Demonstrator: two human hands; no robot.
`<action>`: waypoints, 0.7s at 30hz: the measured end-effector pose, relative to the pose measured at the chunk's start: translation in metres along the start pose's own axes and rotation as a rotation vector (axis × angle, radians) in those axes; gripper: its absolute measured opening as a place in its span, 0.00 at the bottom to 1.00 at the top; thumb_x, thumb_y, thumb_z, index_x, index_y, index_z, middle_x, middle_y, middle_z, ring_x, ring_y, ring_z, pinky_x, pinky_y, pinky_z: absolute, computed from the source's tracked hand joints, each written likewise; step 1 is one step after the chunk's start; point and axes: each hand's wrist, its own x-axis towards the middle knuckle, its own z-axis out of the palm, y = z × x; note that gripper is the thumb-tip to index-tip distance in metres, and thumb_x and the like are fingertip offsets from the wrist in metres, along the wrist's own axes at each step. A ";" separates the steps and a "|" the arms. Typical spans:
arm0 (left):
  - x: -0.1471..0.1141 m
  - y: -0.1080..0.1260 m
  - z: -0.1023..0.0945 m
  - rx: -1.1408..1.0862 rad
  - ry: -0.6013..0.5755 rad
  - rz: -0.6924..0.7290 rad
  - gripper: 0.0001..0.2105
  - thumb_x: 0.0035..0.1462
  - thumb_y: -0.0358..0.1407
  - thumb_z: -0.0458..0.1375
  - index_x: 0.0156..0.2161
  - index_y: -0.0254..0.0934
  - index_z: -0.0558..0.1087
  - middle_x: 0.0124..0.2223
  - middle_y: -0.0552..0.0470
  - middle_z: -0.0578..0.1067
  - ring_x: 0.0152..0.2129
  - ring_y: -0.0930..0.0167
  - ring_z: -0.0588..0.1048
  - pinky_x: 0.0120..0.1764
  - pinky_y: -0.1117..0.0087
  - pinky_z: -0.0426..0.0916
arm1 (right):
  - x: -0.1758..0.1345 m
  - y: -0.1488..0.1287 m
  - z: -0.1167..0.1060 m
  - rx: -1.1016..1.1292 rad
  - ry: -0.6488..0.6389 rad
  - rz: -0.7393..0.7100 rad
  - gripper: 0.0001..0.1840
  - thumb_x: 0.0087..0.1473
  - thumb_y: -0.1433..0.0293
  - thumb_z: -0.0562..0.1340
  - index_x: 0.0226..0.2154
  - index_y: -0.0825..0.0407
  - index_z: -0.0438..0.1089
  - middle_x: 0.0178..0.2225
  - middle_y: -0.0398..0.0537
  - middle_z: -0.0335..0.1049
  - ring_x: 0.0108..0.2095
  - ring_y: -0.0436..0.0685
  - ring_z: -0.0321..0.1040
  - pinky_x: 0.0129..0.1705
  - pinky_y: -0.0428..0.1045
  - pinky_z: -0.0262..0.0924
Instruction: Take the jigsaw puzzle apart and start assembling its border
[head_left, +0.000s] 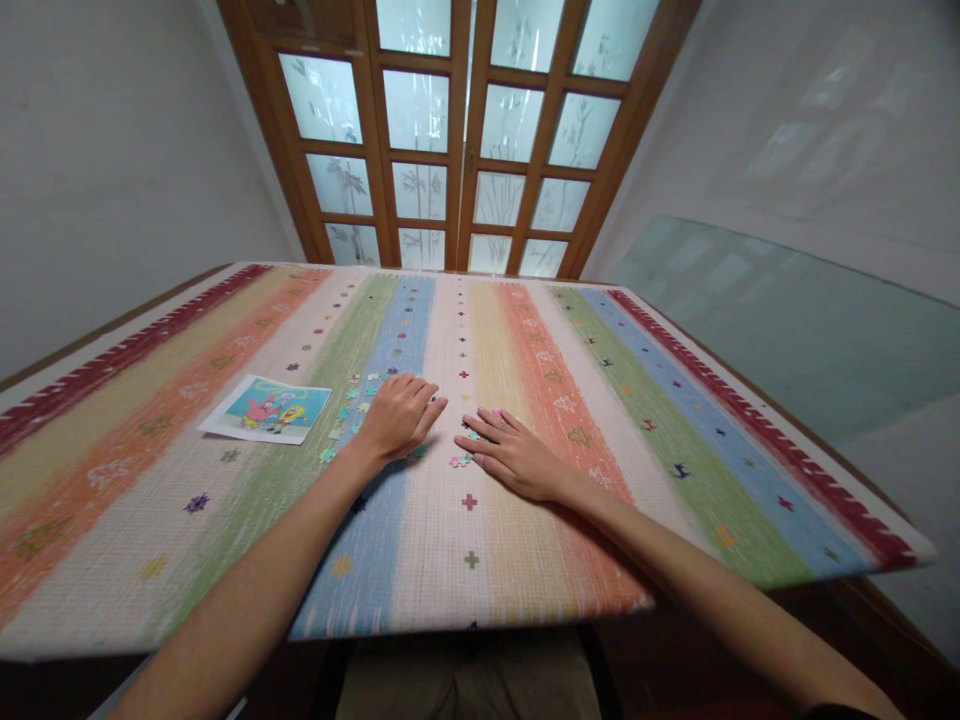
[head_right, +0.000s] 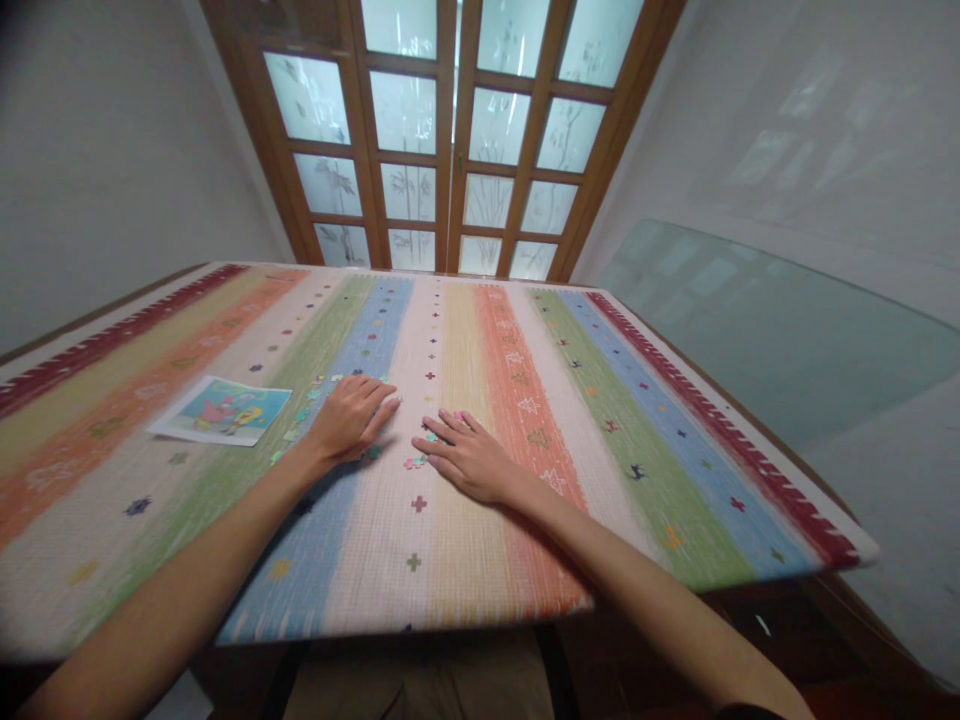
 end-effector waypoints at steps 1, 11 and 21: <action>0.000 0.000 0.000 0.000 -0.002 0.003 0.15 0.72 0.39 0.46 0.44 0.39 0.76 0.40 0.43 0.79 0.40 0.58 0.74 0.44 0.53 0.68 | -0.001 0.002 0.000 -0.002 0.002 0.011 0.25 0.74 0.61 0.46 0.68 0.41 0.60 0.73 0.47 0.49 0.74 0.64 0.40 0.72 0.68 0.41; 0.000 0.003 -0.003 0.007 0.011 0.021 0.18 0.73 0.40 0.44 0.46 0.35 0.75 0.41 0.41 0.80 0.40 0.57 0.74 0.44 0.52 0.68 | 0.022 -0.022 0.008 0.007 0.115 0.317 0.44 0.67 0.41 0.47 0.73 0.50 0.51 0.75 0.57 0.40 0.74 0.72 0.33 0.71 0.72 0.37; 0.000 0.001 -0.001 0.003 0.001 -0.012 0.18 0.73 0.41 0.44 0.48 0.36 0.75 0.42 0.40 0.80 0.41 0.56 0.74 0.45 0.51 0.67 | 0.014 -0.003 0.012 -0.062 0.040 0.350 0.35 0.72 0.50 0.41 0.72 0.46 0.55 0.74 0.53 0.45 0.73 0.71 0.40 0.70 0.73 0.40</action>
